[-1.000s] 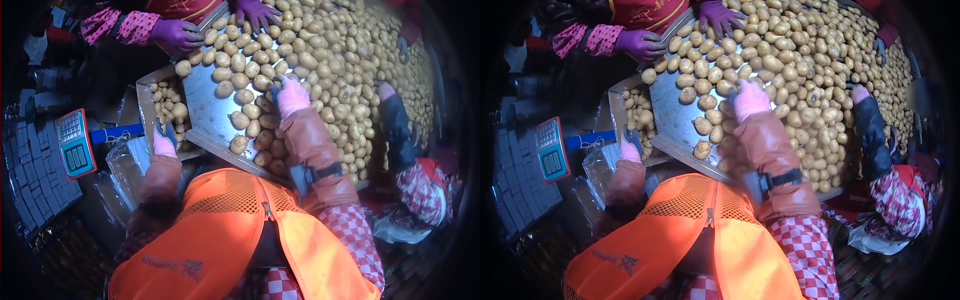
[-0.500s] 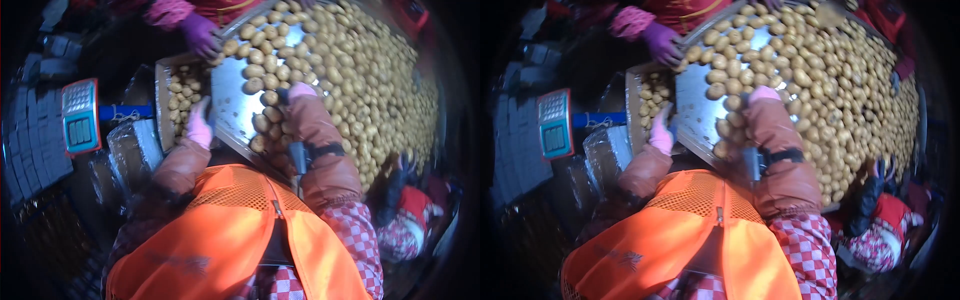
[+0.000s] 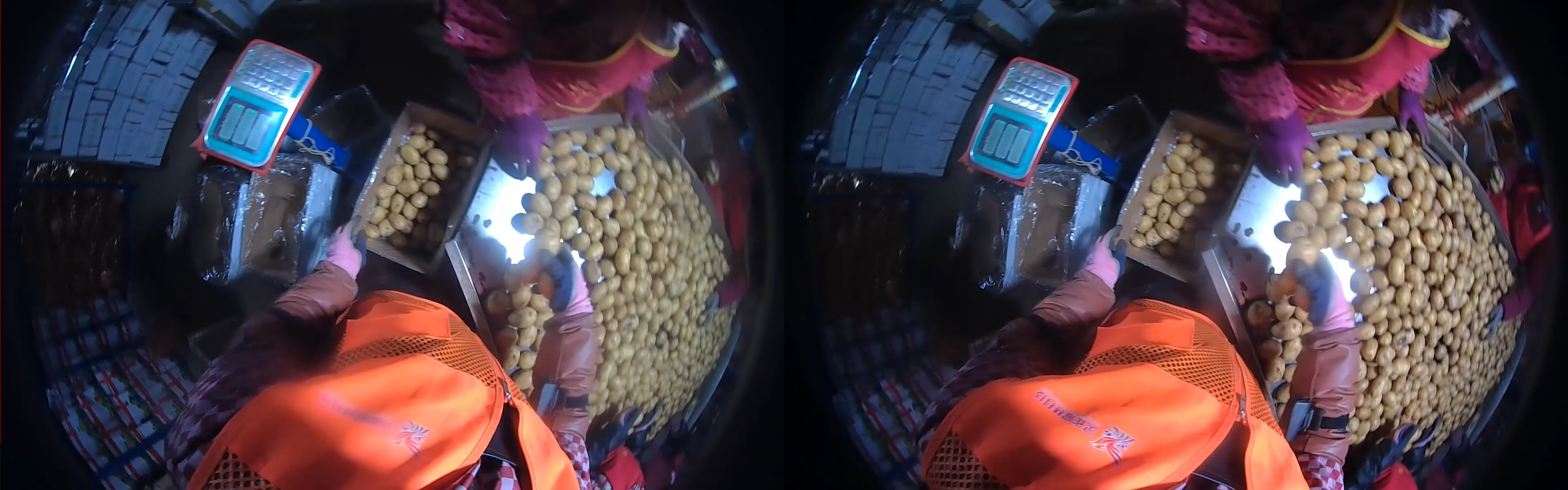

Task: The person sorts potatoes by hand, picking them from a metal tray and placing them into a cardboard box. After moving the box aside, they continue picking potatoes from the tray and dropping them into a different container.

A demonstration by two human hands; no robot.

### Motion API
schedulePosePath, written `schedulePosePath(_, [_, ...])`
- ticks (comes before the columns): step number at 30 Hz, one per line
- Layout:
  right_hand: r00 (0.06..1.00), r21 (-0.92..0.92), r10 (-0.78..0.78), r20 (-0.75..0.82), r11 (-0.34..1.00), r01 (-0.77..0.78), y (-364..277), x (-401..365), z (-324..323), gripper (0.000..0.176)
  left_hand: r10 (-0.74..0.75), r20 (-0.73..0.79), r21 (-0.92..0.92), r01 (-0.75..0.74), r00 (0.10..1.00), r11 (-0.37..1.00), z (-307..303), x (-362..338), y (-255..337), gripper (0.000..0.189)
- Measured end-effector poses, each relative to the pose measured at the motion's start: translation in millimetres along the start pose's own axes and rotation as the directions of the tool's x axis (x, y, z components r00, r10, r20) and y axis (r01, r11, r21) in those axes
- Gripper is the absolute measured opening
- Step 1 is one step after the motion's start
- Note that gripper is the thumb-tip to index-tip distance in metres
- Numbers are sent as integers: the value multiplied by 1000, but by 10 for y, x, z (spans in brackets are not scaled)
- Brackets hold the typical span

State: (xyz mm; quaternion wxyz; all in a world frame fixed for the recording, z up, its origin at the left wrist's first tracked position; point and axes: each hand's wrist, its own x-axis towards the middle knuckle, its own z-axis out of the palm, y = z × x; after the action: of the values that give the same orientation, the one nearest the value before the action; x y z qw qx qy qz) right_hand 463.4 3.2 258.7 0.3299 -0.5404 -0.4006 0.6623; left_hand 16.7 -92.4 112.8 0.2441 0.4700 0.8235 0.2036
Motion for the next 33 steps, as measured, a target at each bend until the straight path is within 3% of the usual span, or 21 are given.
schedulePosePath(2, [972,-74,179,154,983,-169,-362,80,525,52,-39,-11,-1,39,999,999,30,11,51,40])
schedulePosePath(3, [937,-129,264,227,962,-240,-543,125,788,55,28,-20,-3,-28,999,1000,28,25,117,40])
schedulePosePath(6, [942,-130,230,244,971,-203,-460,364,1430,54,118,-42,34,-117,992,993,45,92,145,42])
schedulePosePath(7, [923,-203,308,230,943,-264,-451,447,1553,50,141,-49,78,-137,989,988,52,114,115,42])
schedulePosePath(10, [902,-42,349,256,936,-350,-311,497,1752,49,146,-60,15,-145,987,989,65,206,-82,44])
schedulePosePath(11, [966,-107,172,193,982,-153,-177,478,1738,45,145,-59,16,-144,988,989,6,200,-75,44])
schedulePosePath(13, [990,-185,-16,141,982,42,202,566,1580,43,-96,5,130,94,995,987,-158,160,-2,45])
schedulePosePath(14, [963,-264,26,269,963,48,470,700,1332,47,-77,0,62,77,997,995,-124,175,-178,46])
schedulePosePath(15, [898,-437,-78,433,853,285,528,651,1186,46,-77,3,61,77,997,995,-40,203,-370,46])
schedulePosePath(17, [651,-532,-276,707,399,747,635,552,900,45,-97,-40,-4,97,994,995,116,257,-647,46])
schedulePosePath(18, [870,-489,-117,478,788,375,502,332,923,42,-114,-17,-12,114,993,993,71,241,-617,44])
schedulePosePath(21, [904,-248,-195,380,920,302,751,45,720,36,-103,-35,51,105,994,993,167,377,-724,40])
schedulePosePath(23, [970,27,113,214,992,-121,659,-231,715,35,10,-87,-101,-19,996,995,85,415,-474,36])
schedulePosePath(24, [986,-249,-71,153,962,108,563,-337,786,32,47,-43,-89,-51,998,995,13,451,-314,36])
schedulePosePath(26, [991,-299,-38,129,951,75,904,-483,673,32,85,13,-71,-84,996,994,-30,515,-135,36])
schedulePosePath(27, [992,-350,-15,128,935,59,994,-515,669,34,159,131,-50,-154,978,987,-8,549,-60,38])
schedulePosePath(28, [919,284,366,145,875,-393,1074,-533,640,32,226,249,-36,-224,942,974,23,585,27,39])
schedulePosePath(29, [917,297,375,138,867,-400,1088,-583,666,32,226,267,-30,-227,937,973,49,598,157,39])
schedulePosePath(30, [986,-48,163,28,986,-162,1100,-653,702,31,277,332,48,-309,902,950,100,606,319,43])
schedulePosePath(31, [997,-408,-78,5,910,73,1135,-713,730,30,320,401,117,-394,858,911,198,635,433,47])
schedulePosePath(33, [989,-76,0,-145,997,-11,1265,-803,788,29,269,482,194,-401,834,895,455,753,524,51])
